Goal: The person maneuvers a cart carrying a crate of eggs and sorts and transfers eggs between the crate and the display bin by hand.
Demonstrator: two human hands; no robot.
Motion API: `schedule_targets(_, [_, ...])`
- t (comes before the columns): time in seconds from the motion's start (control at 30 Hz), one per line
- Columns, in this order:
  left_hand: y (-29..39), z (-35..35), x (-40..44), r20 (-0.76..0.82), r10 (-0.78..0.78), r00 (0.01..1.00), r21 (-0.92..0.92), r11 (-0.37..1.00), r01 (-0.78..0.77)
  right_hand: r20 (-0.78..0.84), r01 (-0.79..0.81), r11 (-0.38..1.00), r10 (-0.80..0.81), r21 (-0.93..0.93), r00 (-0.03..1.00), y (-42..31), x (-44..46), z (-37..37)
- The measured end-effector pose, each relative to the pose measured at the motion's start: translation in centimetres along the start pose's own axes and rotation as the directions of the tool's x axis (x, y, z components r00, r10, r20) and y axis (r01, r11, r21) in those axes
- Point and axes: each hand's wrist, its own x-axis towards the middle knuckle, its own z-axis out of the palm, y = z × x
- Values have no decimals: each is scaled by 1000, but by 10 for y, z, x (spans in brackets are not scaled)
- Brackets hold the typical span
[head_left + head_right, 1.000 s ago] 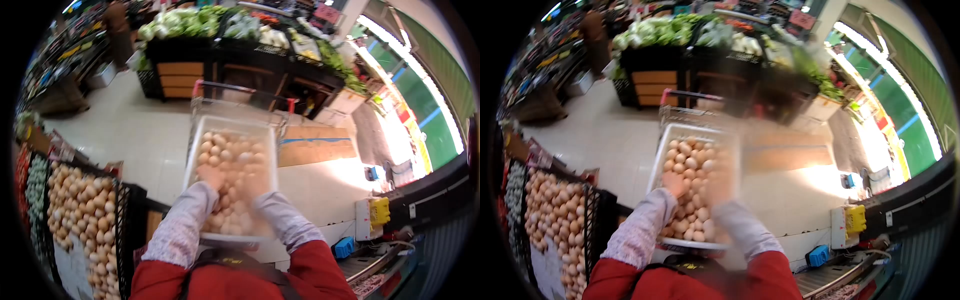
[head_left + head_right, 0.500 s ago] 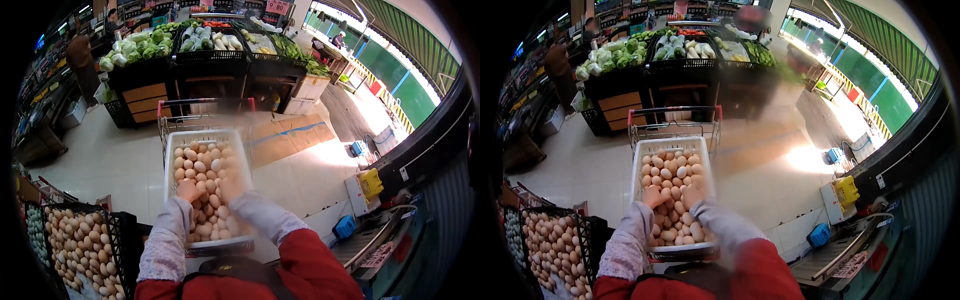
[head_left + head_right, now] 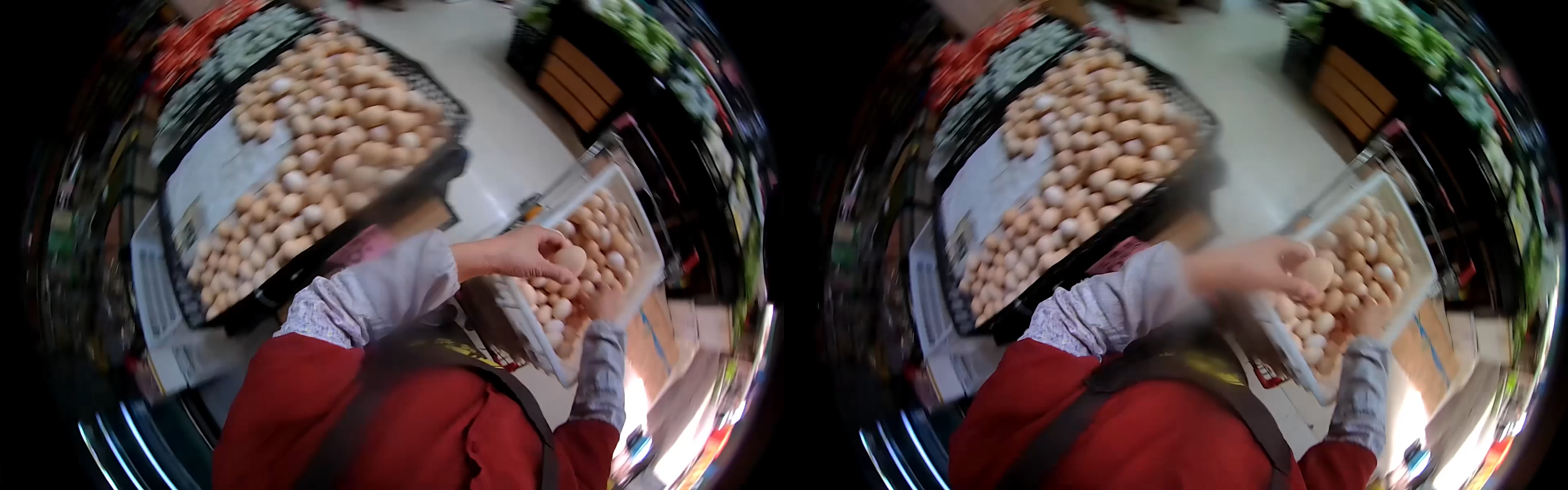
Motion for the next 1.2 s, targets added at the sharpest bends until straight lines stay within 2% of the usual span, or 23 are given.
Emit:
schedule_targets(0.1, [3,-45,-79,-132,-51,990,-11,999,50,-177,193,981,-187,17,966,8,7,7])
schedule_targets(0.17, [-5,-71,-136,-301,-66,951,-195,981,6,-264,296,953,-271,59,926,17,11,12])
schedule_targets(0.23, [-25,-99,-190,-467,96,879,-195,958,-209,-218,301,940,-265,158,939,36,23,25])
schedule_targets(0.3, [-12,-122,-254,-641,-121,758,-152,988,29,-155,275,931,-243,238,958,49,33,32])
schedule_targets(0.37, [-29,-145,-305,-763,-21,646,-28,1000,-1,-147,299,915,-267,270,952,41,32,26])
schedule_targets(0.4, [-39,-157,-330,-800,-113,589,-84,994,76,23,99,922,-116,374,993,38,30,19])
schedule_targets(0.43, [-49,-166,-353,-827,-202,524,-146,978,147,113,-3,912,-47,410,993,36,31,15])
schedule_targets(0.47, [-54,-172,-371,-831,-200,519,-148,979,139,201,-108,895,22,432,979,32,32,11])
schedule_targets(0.5, [-59,-178,-385,-858,-204,472,-17,929,371,345,-323,752,136,574,929,35,34,6])
schedule_targets(0.53, [-65,-183,-394,-883,-195,427,103,807,581,421,-422,658,172,624,891,38,34,4])
schedule_targets(0.57, [-74,-184,-399,-885,-191,425,101,812,574,492,-516,553,207,654,845,35,31,-1])
schedule_targets(0.63, [-91,-180,-407,-914,-12,406,315,609,728,435,-484,576,233,659,870,31,28,-13])
schedule_targets(0.7, [-82,-181,-401,-884,-70,461,316,637,703,406,-458,584,228,670,885,8,18,-37])
schedule_targets(0.77, [-81,-181,-394,-843,-175,509,378,480,792,504,-516,298,120,803,855,26,31,-43])
schedule_targets(0.8, [-86,-180,-393,-852,-132,506,397,467,790,399,-373,305,-26,876,917,-9,13,-67])
schedule_targets(0.83, [-92,-180,-394,-850,-129,511,400,475,784,377,-368,209,-2,906,926,-12,18,-72])
schedule_targets(0.9, [-104,-182,-395,-838,-65,542,482,378,791,249,-222,222,-99,949,963,-85,1,-108])
schedule_targets(0.93, [-102,-182,-395,-836,-109,538,461,391,796,179,-144,221,-146,965,973,-123,-5,-122])
schedule_targets(1.03, [-109,-186,-401,-822,-119,557,473,402,784,136,-3,411,-296,912,945,-232,-29,-160])
schedule_targets(1.1, [-108,-186,-402,-814,-124,567,475,418,774,159,50,431,-437,901,885,-306,-36,-160])
schedule_targets(1.13, [-111,-187,-404,-815,-121,567,465,447,764,203,35,363,-597,931,776,-346,-45,-163])
schedule_targets(1.17, [-114,-189,-405,-816,-118,566,454,475,754,272,8,395,-646,919,714,-385,-49,-157])
schedule_targets(1.2, [-115,-191,-407,-801,-130,585,463,485,742,225,114,345,-794,932,565,-427,-52,-151])
